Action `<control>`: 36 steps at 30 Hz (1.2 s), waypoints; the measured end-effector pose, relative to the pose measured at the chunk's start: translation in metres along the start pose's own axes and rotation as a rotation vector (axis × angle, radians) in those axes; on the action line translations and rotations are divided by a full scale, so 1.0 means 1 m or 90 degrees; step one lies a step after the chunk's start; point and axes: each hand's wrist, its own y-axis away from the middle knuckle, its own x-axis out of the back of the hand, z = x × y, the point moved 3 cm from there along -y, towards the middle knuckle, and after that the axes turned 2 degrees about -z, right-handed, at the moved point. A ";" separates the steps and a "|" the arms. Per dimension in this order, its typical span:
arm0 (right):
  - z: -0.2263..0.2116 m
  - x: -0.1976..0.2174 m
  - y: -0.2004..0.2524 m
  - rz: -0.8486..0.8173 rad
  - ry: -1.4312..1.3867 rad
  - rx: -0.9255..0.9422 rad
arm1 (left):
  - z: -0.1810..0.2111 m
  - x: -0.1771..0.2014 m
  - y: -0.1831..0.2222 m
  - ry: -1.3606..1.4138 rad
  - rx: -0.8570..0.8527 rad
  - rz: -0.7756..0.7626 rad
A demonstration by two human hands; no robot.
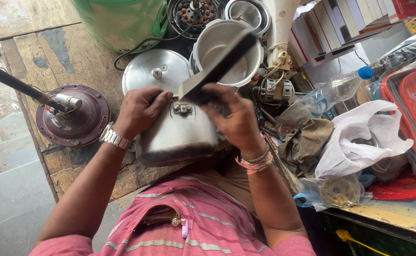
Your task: The person repairs a pressure cooker by removing and reattaching its handle. They use a screwdriver to loosen and tighten screws, then use pliers to adjust a small metal component on the cooker's body. The person also handles a small bag of screws and a pressure cooker lid.
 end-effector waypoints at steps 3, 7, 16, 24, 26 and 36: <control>0.017 0.009 0.003 0.077 -0.301 -0.062 | 0.000 -0.002 0.018 -0.032 -0.026 -0.010; 0.039 0.009 0.005 0.138 -0.585 -0.188 | 0.003 0.002 0.052 -0.008 -0.129 -0.048; 0.041 -0.037 0.017 0.023 -0.891 -0.310 | 0.003 0.005 0.068 0.117 -0.060 -0.210; 0.058 -0.037 0.017 -0.010 -0.906 -0.348 | 0.060 0.004 0.014 -0.064 -0.386 0.123; 0.060 -0.037 0.016 -0.026 -0.909 -0.350 | 0.067 -0.002 0.004 -0.024 -0.334 0.041; 0.112 -0.055 0.005 -0.038 -0.974 -0.386 | 0.089 -0.009 0.012 -0.221 -0.430 -0.018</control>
